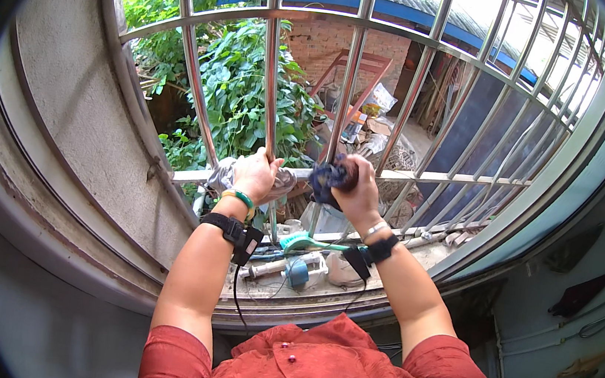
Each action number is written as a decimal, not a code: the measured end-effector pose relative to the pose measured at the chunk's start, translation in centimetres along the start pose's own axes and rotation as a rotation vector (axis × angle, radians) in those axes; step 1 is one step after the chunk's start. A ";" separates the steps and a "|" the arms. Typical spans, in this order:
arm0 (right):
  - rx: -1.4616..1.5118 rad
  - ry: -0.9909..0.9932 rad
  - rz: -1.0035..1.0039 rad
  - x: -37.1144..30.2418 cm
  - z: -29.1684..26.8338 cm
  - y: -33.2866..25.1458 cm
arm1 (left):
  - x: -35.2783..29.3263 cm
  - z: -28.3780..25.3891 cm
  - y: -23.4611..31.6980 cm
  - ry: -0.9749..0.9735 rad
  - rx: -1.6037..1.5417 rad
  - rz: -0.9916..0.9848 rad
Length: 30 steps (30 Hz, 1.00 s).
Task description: The person cleans a window frame and the metal bars outside using a cloth. The person uses their hands to wipe the dust and dirt from the inner tracks of the window and then reaches out to wipe the vertical metal security bars.
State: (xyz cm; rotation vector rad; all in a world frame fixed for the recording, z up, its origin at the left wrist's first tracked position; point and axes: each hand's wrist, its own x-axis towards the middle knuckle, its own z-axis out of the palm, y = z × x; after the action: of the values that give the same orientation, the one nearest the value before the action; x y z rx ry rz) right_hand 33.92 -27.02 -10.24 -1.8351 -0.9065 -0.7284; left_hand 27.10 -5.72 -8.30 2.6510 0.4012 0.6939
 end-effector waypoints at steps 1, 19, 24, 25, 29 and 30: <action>-0.021 -0.018 -0.037 -1.1 -0.8 0.2 | -0.1 -0.3 0.5 -0.006 0.004 -0.015; 0.808 -0.037 0.670 -4.9 2.5 2.0 | 0.3 0.4 -0.6 -0.065 0.057 -0.050; 0.509 0.219 0.418 -5.8 9.2 6.1 | 0.4 0.9 -0.1 -0.032 0.058 -0.008; 0.441 0.193 0.394 -5.7 9.2 6.6 | 0.3 0.8 0.0 -0.020 0.056 -0.007; 0.500 0.083 0.306 -7.8 9.6 9.1 | 0.2 0.7 -0.3 -0.064 0.021 -0.075; 0.500 0.061 0.192 -8.6 10.1 9.9 | 0.3 0.7 -0.2 -0.063 0.021 -0.078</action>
State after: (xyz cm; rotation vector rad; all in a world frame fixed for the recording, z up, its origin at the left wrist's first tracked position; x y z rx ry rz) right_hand 38.38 -23.03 -25.65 -1.4216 -0.7753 -0.3899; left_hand 27.70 -5.59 -8.80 2.6535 0.4943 0.5836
